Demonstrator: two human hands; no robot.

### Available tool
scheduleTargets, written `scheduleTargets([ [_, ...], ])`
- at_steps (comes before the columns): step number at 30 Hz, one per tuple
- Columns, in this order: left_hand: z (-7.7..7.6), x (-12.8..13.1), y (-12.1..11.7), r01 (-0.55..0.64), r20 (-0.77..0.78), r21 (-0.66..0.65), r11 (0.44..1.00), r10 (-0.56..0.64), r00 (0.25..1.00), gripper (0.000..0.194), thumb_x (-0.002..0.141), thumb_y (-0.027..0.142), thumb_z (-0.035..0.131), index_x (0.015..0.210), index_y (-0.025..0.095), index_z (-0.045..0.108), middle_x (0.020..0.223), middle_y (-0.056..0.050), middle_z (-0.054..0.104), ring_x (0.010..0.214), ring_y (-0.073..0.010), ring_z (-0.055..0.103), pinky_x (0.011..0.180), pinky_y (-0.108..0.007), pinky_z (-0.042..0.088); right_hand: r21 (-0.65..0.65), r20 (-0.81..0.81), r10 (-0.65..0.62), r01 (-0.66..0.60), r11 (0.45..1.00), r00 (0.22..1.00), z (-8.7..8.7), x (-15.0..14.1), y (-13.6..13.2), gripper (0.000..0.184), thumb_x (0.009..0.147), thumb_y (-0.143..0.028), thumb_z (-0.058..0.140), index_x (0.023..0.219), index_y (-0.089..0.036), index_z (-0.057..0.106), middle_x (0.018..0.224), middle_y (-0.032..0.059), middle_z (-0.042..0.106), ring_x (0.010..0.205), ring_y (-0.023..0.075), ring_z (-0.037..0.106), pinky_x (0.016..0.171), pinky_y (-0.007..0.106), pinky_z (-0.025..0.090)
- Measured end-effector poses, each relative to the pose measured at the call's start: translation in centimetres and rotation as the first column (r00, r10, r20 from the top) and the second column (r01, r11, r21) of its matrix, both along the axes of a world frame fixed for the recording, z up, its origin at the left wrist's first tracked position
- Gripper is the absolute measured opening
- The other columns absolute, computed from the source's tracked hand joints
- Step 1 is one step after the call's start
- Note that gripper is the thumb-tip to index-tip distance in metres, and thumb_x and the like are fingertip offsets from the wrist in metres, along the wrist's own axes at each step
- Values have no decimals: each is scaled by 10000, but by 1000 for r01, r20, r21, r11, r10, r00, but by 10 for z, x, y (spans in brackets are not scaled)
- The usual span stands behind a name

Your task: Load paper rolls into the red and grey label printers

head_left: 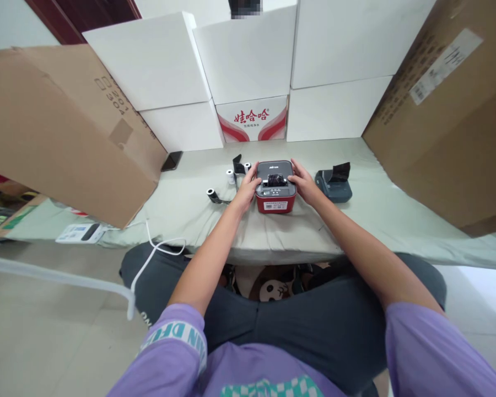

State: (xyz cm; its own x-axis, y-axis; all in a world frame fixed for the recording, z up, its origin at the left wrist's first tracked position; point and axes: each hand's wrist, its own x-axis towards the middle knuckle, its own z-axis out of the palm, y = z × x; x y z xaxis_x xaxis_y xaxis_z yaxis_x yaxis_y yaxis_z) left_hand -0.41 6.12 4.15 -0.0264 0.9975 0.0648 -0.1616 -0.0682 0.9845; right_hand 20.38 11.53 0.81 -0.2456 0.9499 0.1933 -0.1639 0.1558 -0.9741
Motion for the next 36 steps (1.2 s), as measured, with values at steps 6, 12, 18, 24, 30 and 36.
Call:
scheduleTargets([
  [6,-2,0,-3,-50,72,-105,993,57,996,748,878,134,597,1593,308,466,1716,8,403,1578,-188,409,1219,-316,441,-62,6,-34,34,997,999,5,-5,-4,968,656,-382,694,1584,-289,434,1702,29,422,1601,262,350,1298,459,337],
  [12,1,-2,-3,-68,153,-212,975,102,983,734,806,160,681,1513,318,567,1620,-3,545,1299,-195,668,836,-219,596,-108,14,46,-44,993,999,13,-4,-15,751,704,-422,659,1442,-307,576,1510,4,632,1426,289,550,1211,473,450],
  [18,4,-1,-4,87,262,-205,975,-31,965,762,729,136,663,1481,247,612,1028,-12,807,684,-105,677,548,-184,491,-150,8,112,-110,983,994,16,1,-16,741,663,-347,625,1404,-336,607,1329,-25,709,1173,249,649,1017,408,555],
  [24,-5,2,-5,43,318,-170,984,14,948,828,714,89,678,1523,225,569,1202,-21,792,812,-112,716,654,-191,543,-139,11,121,-119,983,993,17,4,-17,746,650,-293,646,1395,-333,635,1297,-29,721,1120,232,645,926,347,567],
  [30,-6,1,-9,12,311,-176,984,43,950,796,731,78,684,1503,253,599,1314,-12,762,961,-143,745,782,-208,592,-122,22,127,-123,985,992,22,6,-22,781,641,-297,679,1420,-325,636,1382,-17,699,1155,244,649,939,356,573],
  [36,-5,-1,-7,45,265,-157,987,-2,964,756,756,112,684,1493,262,606,1262,-16,780,956,-146,754,771,-211,591,-98,48,85,-80,992,995,15,3,-18,777,670,-351,665,1446,-354,619,1439,-28,674,1268,265,630,997,403,575],
])
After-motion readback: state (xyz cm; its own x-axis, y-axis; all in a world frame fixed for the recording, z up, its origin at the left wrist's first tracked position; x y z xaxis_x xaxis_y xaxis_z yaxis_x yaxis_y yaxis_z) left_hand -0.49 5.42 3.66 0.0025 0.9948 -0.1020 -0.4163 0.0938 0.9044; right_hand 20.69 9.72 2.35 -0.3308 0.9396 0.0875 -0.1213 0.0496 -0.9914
